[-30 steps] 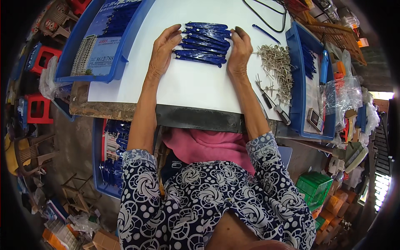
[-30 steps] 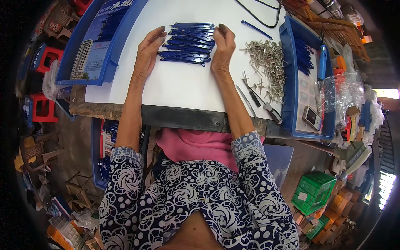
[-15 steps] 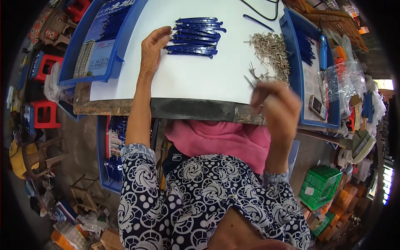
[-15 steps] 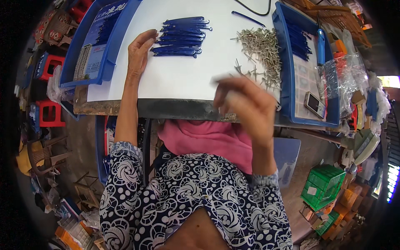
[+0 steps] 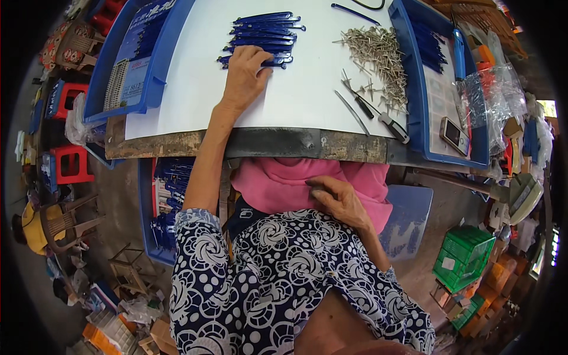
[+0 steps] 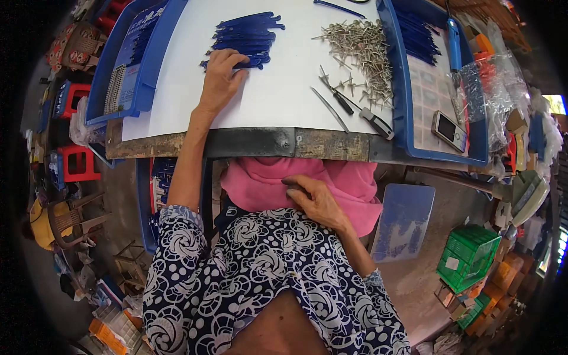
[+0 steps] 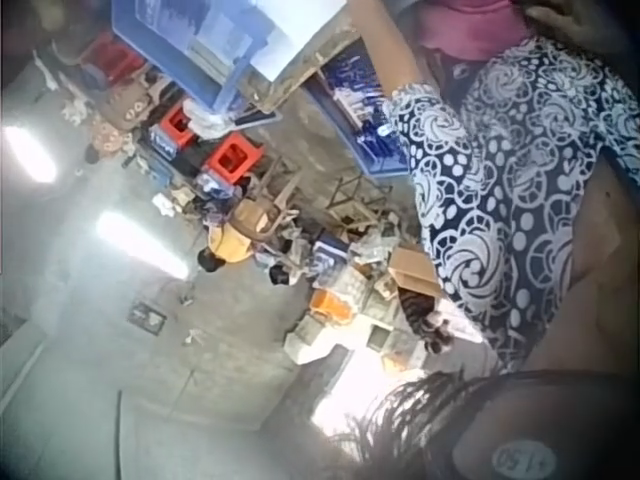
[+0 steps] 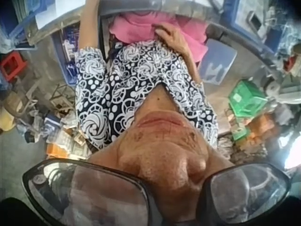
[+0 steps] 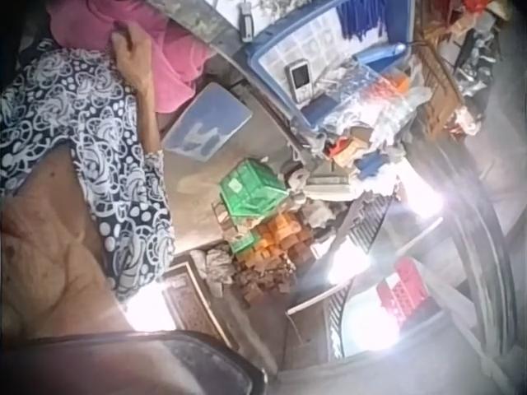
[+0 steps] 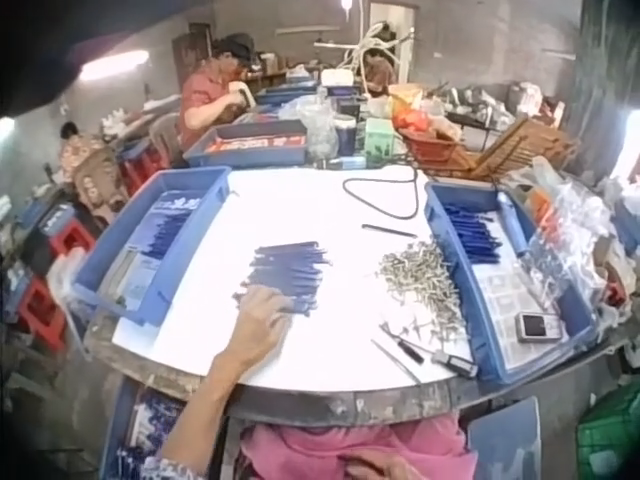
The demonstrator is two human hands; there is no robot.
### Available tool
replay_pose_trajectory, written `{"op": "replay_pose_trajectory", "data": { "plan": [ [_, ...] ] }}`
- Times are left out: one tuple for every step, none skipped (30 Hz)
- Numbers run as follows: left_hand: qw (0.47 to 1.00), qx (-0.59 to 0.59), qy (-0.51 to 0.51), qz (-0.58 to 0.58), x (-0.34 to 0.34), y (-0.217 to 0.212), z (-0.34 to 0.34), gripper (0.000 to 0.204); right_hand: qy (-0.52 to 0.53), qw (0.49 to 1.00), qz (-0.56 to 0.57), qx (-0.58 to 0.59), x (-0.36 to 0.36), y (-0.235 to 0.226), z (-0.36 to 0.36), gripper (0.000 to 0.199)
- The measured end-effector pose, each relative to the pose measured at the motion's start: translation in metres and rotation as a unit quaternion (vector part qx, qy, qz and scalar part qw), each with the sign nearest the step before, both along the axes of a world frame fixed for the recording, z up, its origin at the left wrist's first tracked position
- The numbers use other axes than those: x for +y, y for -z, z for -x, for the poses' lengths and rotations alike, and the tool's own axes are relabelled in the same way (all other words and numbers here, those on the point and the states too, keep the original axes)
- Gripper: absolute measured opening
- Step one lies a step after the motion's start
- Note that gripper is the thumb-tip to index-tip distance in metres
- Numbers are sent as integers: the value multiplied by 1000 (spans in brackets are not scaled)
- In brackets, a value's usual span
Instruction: Assembling small blue plastic components by hand at a workstation.
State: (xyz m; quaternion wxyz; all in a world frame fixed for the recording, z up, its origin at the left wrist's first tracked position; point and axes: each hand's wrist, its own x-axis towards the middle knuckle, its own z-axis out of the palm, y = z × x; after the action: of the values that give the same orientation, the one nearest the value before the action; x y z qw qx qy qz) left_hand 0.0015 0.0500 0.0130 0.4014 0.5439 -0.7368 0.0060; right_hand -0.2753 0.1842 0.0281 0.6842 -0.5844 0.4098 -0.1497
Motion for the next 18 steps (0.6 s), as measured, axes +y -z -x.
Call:
{"op": "replay_pose_trajectory", "data": {
  "plan": [
    [1000,-1,1,-1,-1,3,2,24,-5,1000,23,4,0,1,1,26],
    [1000,-12,-7,-2,-2,5,4,24,-4,1000,22,3,-1,1,1,26],
    [1000,-23,-15,-3,-3,7,5,24,-17,1000,16,9,-2,2,2,26],
    [1000,-24,-11,-5,-4,8,6,24,-26,999,9,16,-1,3,3,27],
    [999,-20,-38,-4,-6,8,6,24,-22,1000,7,16,0,5,3,27],
    [998,-16,-64,-3,-7,9,6,23,-36,998,58,11,1,8,3,28],
    [998,-31,-58,10,-8,9,7,22,-46,993,110,10,2,11,3,28],
    [998,-28,-47,9,-9,10,6,22,-35,993,109,14,2,15,4,28],
    [997,-44,-57,21,-10,11,4,21,-49,991,128,13,2,18,3,29],
    [995,-59,-66,33,-10,13,2,19,-64,987,146,13,0,21,4,30],
    [996,-53,-63,31,-9,15,-1,18,-65,991,114,31,-3,12,2,30],
    [997,-48,-61,29,-8,15,-5,16,-52,991,112,42,-6,12,3,30],
    [997,-45,-61,29,-4,11,-7,16,-62,991,120,17,-9,11,2,30],
    [997,-43,-53,24,-7,10,-4,16,-63,990,123,-9,-13,12,4,31],
    [998,-47,-43,20,-10,9,2,17,-41,988,150,-3,-17,9,9,29],
    [998,-45,-37,21,-10,9,3,17,-35,988,150,0,-21,5,11,29],
    [997,-55,-40,19,-9,8,3,18,-13,991,134,-15,-26,0,15,28],
    [997,-66,-45,18,-8,9,2,19,9,993,116,-31,-31,-6,19,26]
  ]
}}
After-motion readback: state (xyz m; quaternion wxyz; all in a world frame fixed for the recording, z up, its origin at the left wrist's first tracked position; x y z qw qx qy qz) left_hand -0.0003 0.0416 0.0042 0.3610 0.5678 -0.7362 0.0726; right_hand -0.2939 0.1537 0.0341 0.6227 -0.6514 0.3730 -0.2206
